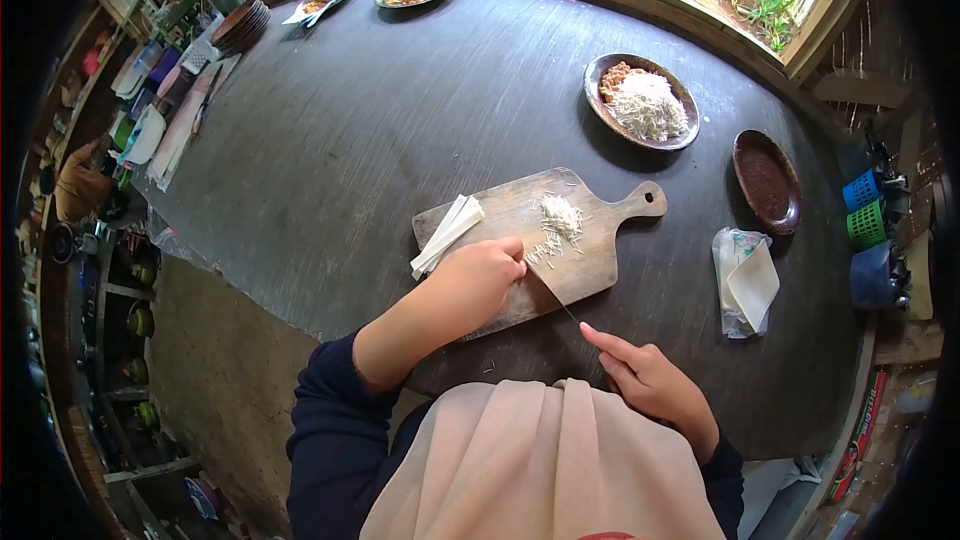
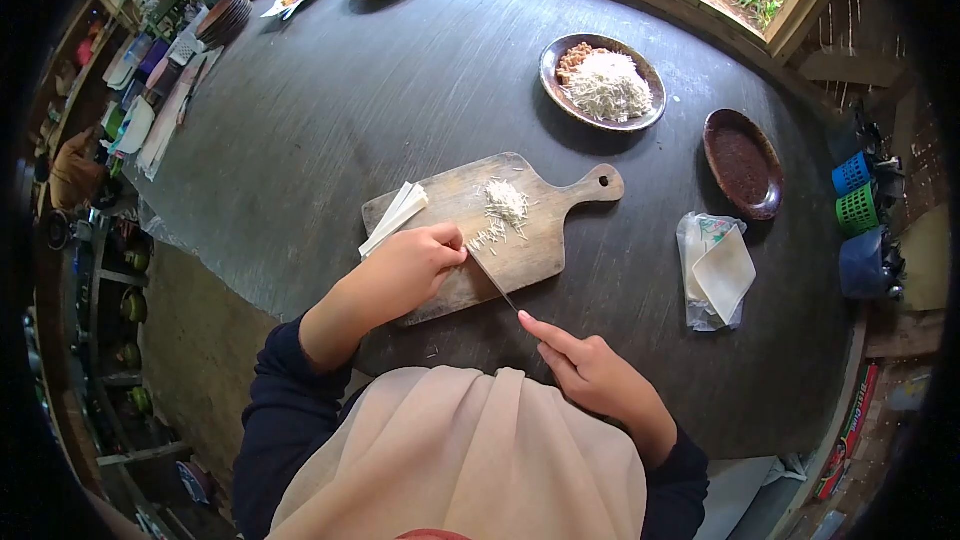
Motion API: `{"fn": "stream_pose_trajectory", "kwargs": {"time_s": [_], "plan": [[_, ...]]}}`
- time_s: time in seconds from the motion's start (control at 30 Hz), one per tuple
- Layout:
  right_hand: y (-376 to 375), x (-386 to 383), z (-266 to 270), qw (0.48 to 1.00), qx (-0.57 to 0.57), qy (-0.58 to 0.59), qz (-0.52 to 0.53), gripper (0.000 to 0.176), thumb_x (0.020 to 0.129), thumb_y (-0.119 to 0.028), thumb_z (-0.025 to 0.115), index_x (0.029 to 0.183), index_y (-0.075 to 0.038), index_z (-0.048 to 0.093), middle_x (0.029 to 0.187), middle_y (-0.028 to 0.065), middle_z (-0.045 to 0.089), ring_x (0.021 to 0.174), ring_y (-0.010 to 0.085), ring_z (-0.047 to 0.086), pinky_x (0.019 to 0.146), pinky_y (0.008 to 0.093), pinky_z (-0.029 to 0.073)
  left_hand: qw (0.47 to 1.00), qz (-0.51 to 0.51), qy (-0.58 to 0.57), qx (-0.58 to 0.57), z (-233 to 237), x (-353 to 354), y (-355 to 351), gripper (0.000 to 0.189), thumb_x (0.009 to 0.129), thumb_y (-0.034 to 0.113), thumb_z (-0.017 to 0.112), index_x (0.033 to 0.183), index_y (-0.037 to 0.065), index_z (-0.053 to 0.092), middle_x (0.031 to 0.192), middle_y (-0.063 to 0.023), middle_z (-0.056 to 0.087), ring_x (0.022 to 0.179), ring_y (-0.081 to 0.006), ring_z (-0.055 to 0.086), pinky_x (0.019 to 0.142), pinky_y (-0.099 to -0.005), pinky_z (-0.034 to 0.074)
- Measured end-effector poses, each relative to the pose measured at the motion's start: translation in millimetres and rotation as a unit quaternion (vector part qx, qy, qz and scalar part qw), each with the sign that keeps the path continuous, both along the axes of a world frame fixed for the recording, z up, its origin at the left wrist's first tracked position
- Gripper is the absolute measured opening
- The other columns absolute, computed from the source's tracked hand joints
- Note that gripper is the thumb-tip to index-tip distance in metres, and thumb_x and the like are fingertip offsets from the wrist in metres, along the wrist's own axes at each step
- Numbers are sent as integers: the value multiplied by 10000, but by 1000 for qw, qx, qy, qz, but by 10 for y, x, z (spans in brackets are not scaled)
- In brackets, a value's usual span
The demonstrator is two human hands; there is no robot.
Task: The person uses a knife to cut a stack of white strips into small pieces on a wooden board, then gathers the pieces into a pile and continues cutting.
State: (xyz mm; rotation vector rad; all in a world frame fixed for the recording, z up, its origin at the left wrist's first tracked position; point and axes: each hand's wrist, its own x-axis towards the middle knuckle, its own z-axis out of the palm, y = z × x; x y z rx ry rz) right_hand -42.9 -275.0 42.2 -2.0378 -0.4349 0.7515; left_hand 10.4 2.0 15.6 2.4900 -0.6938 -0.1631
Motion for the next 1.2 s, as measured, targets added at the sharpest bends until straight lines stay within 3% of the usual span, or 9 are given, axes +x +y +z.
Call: {"fn": "stream_pose_trajectory", "kwargs": {"time_s": [0.27, 0.37, 0.53, 0.63, 0.9, 1.2], "plan": [[-111, -27, 8, 1000, -7, 0, 23, 427, 1000, -134, 498, 1424, -181, 476, 620, 188, 523, 498, 252, 522, 586, 343, 466, 1000, -10, -7, -8, 5, 34, 13, 114, 874, 63, 622, 909, -8, 704, 964, -103, 649, 839, -300, 652, 763, -365, 520], [-170, -27, 5, 999, -17, 10, 29, 427, 1009, -131, 476, 1434, -181, 465, 604, 157, 536, 480, 207, 538, 570, 333, 473, 1000, -3, -3, -6, -1, 45, 4, 113, 871, 63, 626, 896, -12, 705, 947, -106, 650, 831, -299, 652, 762, -365, 517], [-112, -17, -40, 995, 38, 89, -1, 440, 1023, -125, 435, 1461, -148, 422, 565, 25, 504, 460, 103, 502, 508, 276, 450, 999, 10, -19, -24, -74, 0, -21, 120, 873, 69, 623, 878, -17, 706, 945, -106, 649, 826, -300, 652, 759, -371, 515], [-71, -38, -70, 994, 62, 88, -16, 445, 1027, -134, 434, 1471, -135, 408, 556, 12, 472, 459, 100, 494, 504, 269, 445, 997, 52, -41, -45, -130, -98, -73, 109, 862, 54, 624, 869, -19, 704, 959, -111, 650, 828, -298, 654, 752, -368, 515], [-22, -134, -38, 998, 54, 35, -4, 439, 1026, -152, 447, 1464, -153, 424, 570, 43, 528, 470, 107, 516, 528, 280, 470, 975, 96, -84, -183, -294, -231, -54, 138, 827, -22, 628, 941, -39, 704, 981, -126, 655, 867, -259, 658, 776, -321, 520], [22, -105, 0, 1000, 17, 9, 13, 427, 1020, -161, 458, 1446, -165, 436, 573, 89, 556, 455, 160, 556, 541, 319, 493, 970, 86, -84, -211, -338, -206, -6, 171, 811, -18, 647, 970, -31, 710, 993, -113, 659, 871, -246, 665, 766, -313, 526]]}}
